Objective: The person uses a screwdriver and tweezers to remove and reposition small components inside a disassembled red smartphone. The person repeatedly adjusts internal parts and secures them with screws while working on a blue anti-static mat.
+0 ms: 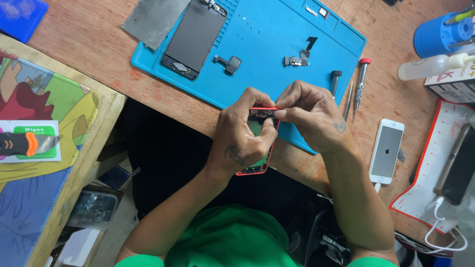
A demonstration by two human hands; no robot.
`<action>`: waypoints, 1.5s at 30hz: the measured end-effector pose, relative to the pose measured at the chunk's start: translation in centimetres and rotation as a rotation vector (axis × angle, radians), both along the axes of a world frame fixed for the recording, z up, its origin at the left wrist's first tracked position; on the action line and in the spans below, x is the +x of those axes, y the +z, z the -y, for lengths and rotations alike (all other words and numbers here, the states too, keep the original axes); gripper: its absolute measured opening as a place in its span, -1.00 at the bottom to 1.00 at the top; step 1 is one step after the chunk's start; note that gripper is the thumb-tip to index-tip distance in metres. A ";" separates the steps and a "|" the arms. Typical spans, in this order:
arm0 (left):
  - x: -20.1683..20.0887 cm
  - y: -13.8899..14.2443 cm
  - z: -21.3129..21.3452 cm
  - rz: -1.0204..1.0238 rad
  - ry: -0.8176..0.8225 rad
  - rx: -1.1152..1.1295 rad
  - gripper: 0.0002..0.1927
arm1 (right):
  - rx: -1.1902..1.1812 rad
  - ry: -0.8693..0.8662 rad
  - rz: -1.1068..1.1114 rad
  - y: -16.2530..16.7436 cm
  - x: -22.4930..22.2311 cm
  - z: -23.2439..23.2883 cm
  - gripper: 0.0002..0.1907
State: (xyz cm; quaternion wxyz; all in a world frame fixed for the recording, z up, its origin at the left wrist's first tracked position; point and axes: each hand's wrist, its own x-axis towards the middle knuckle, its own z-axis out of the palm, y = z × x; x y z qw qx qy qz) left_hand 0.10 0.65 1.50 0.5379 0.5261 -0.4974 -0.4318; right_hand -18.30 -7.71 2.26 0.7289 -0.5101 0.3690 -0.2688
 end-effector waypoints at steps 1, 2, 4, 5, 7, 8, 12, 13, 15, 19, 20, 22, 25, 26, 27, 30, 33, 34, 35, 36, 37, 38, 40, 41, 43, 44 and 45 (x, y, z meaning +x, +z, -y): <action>0.0 0.0 0.0 -0.003 -0.003 -0.003 -0.78 | -0.005 0.004 -0.006 0.0 0.0 0.0 -0.89; 0.0 0.0 0.0 -0.005 -0.006 -0.006 -0.78 | -0.010 0.008 -0.011 0.0 0.0 0.0 -0.89; 0.1 0.0 0.0 -0.005 -0.009 -0.004 -0.78 | -0.017 0.016 -0.005 0.1 0.1 0.0 -0.89; 0.1 -0.1 0.0 -0.001 -0.009 -0.002 -0.78 | -0.021 0.021 -0.002 0.2 0.2 0.1 -0.89; 0.2 -0.1 0.0 -0.018 -0.010 -0.010 -0.78 | -0.047 0.038 -0.025 0.6 0.2 0.1 -0.88; 0.3 -0.1 0.1 -0.038 -0.013 -0.022 -0.78 | -0.061 0.045 -0.037 0.8 0.2 0.1 -0.87; 0.4 -0.2 0.0 -0.073 -0.003 -0.060 -0.79 | -0.090 0.056 -0.121 1.9 0.0 0.1 -0.79; 0.4 -0.2 0.0 -0.075 -0.007 -0.051 -0.78 | -0.116 0.060 -0.129 2.0 0.1 0.1 -0.78; 0.3 -0.2 0.0 -0.078 -0.016 -0.032 -0.77 | -0.135 0.052 -0.145 2.1 0.3 -0.1 -0.77; 0.4 -0.1 0.0 -0.080 -0.016 -0.046 -0.71 | -0.168 0.015 -0.123 1.9 0.3 -0.4 -0.77; 0.4 -0.1 -0.1 -0.092 -0.022 -0.043 -0.70 | -0.189 0.009 -0.104 1.9 0.3 -0.4 -0.77; 0.4 -0.2 -0.2 -0.123 -0.028 -0.044 -0.69 | -0.204 0.004 -0.091 1.9 0.2 -0.4 -0.76; 0.5 -0.3 -0.2 -0.146 -0.024 -0.042 -0.75 | -0.215 0.013 -0.154 2.3 -0.1 -0.3 -0.74; 0.5 -0.3 -0.2 -0.132 -0.023 -0.027 -0.77 | -0.216 0.020 -0.187 2.6 -0.2 -0.2 -0.73; 0.5 -0.4 -0.2 -0.118 -0.021 -0.011 -0.80 | -0.191 0.041 -0.186 2.8 -0.4 -0.1 -0.72; 0.5 -0.5 -0.3 -0.119 -0.022 0.005 -0.83 | -0.137 0.088 -0.154 3.5 -0.7 0.2 -0.69; 0.6 -0.6 -0.2 -0.104 -0.026 -0.001 -0.85 | -0.143 0.108 -0.098 3.7 -0.6 0.1 -0.70; 0.5 -0.6 -0.2 -0.108 -0.026 -0.003 -0.85 | -0.154 0.107 -0.108 3.7 -0.5 0.1 -0.70; 0.5 -0.6 -0.3 -0.112 -0.025 -0.005 -0.85 | -0.165 0.107 -0.118 3.7 -0.5 0.1 -0.71; 0.5 -0.6 -0.3 -0.115 -0.024 -0.008 -0.85 | -0.197 0.098 -0.156 3.6 -0.4 0.0 -0.72; 0.5 -0.5 -0.3 -0.105 -0.024 -0.011 -0.85 | -0.230 0.090 -0.195 3.6 -0.4 -0.2 -0.73; 0.4 -0.5 -0.2 -0.096 -0.024 -0.013 -0.84 | -0.263 0.082 -0.233 3.5 -0.4 -0.3 -0.74; 0.4 -0.5 -0.2 -0.089 -0.023 -0.009 -0.84 | -0.254 0.057 -0.229 3.2 -0.2 -0.4 -0.77; 0.4 -0.4 -0.2 -0.092 -0.023 -0.001 -0.84 | -0.250 0.044 -0.228 3.0 -0.1 -0.5 -0.78; 0.3 -0.4 -0.3 -0.084 -0.020 -0.002 -0.84 | -0.239 0.033 -0.209 2.6 0.0 -0.5 -0.79; 0.4 -0.3 -0.3 -0.072 -0.016 -0.009 -0.84 | -0.233 0.028 -0.199 2.5 0.0 -0.5 -0.79; 0.4 -0.3 -0.3 -0.060 -0.012 -0.017 -0.84 | -0.242 0.036 -0.190 2.5 0.0 -0.5 -0.80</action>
